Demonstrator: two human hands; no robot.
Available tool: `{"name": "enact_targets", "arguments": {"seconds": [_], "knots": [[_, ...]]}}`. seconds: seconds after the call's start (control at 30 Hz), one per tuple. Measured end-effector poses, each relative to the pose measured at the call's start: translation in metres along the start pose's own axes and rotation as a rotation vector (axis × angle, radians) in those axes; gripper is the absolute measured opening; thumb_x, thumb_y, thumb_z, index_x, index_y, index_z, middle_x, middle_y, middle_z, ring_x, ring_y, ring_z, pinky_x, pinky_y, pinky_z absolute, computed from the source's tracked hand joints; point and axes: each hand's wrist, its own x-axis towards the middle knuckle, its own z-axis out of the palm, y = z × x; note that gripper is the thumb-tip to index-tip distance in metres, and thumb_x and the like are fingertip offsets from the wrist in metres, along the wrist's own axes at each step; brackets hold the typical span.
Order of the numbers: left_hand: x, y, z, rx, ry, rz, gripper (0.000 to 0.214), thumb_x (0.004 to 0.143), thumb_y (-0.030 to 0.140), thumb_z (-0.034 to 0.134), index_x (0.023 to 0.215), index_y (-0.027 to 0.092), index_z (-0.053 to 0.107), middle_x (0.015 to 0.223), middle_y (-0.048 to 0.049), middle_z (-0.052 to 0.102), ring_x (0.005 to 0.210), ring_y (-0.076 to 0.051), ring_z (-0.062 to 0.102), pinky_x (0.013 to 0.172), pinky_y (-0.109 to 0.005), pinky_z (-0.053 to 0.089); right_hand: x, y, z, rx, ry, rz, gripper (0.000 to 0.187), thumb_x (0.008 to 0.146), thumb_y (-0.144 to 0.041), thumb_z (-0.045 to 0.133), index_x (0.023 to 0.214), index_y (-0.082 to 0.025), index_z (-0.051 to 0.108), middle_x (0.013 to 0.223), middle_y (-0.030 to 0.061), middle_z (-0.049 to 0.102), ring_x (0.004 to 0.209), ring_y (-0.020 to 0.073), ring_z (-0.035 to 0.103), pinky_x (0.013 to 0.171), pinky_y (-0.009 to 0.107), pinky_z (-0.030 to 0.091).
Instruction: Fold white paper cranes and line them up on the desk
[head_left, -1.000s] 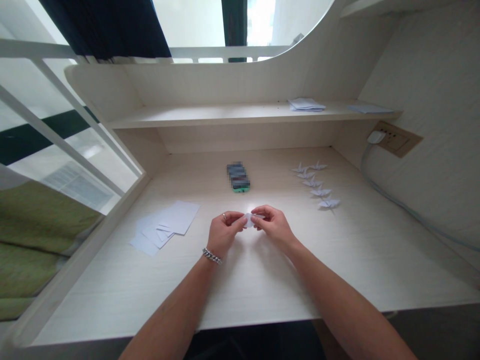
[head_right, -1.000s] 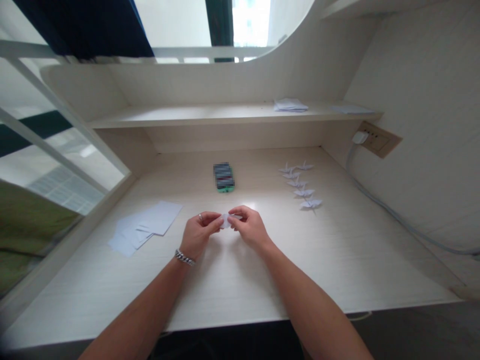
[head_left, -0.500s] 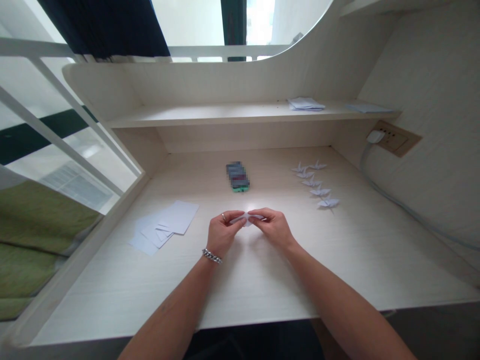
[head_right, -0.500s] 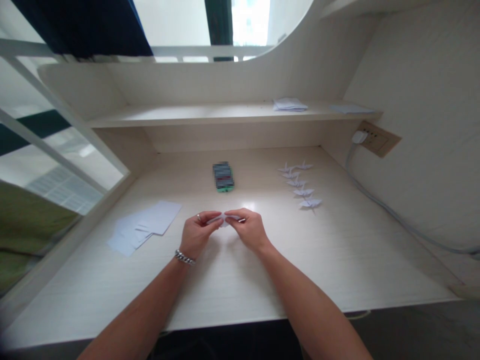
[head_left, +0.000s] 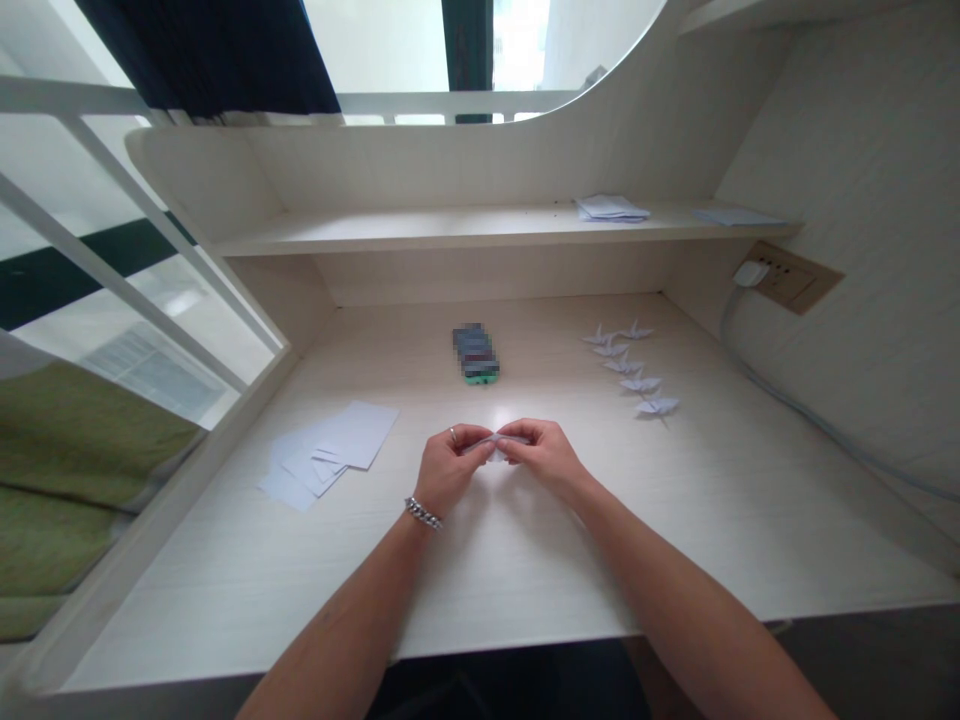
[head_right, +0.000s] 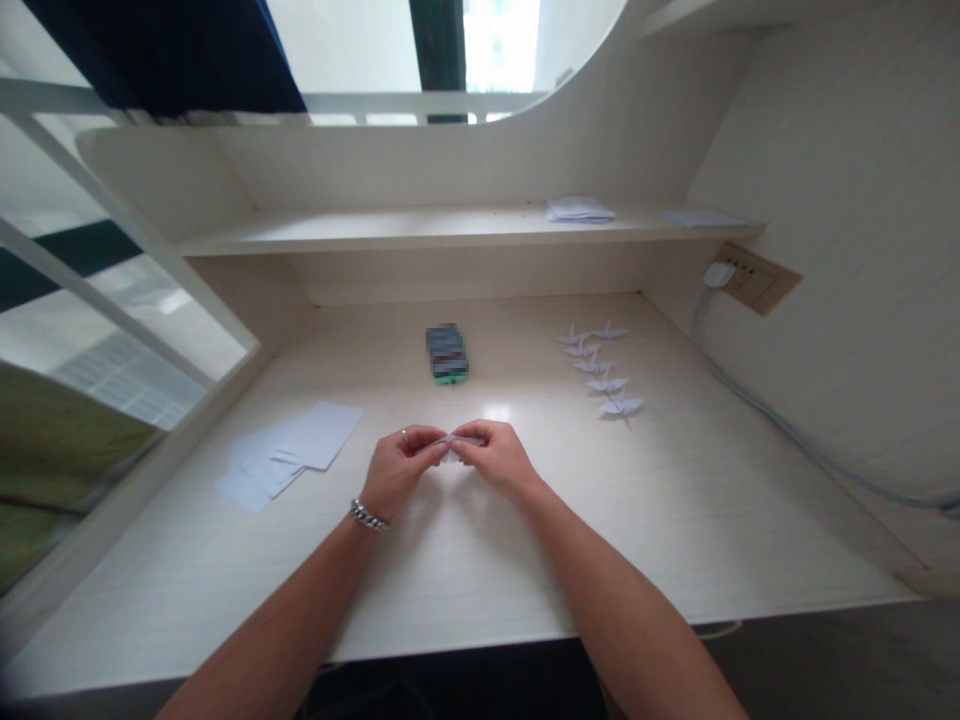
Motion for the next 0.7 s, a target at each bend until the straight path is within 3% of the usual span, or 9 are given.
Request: {"name": "enact_targets", "arguments": {"seconds": [0.4, 0.7], "knots": [[-0.001, 0.007, 0.003, -0.117, -0.009, -0.1, 0.015, 0.058, 0.02, 0.079, 0.07, 0.014, 0.072, 0.061, -0.001, 0.068, 0.056, -0.011, 0.059, 0.055, -0.022, 0.046, -0.003, -0.01, 0.007, 0.244, 0.079, 0.182, 0.02, 0.056, -0.028, 0.078, 0.071, -0.017, 0.071, 0.063, 0.0006, 0.067, 0.058, 0.013, 0.061, 0.054, 0.025, 0.05], [0.0, 0.003, 0.0, -0.1, -0.013, -0.094, 0.017, 0.059, 0.022, 0.08, 0.07, 0.013, 0.071, 0.063, -0.0021, 0.068, 0.058, -0.011, 0.059, 0.056, -0.022, 0.046, -0.004, -0.01, 0.006, 0.236, 0.052, 0.165, 0.018, 0.059, -0.026, 0.076, 0.073, -0.016, 0.072, 0.068, 0.0019, 0.069, 0.063, 0.014, 0.063, 0.059, 0.027, 0.052]]}}
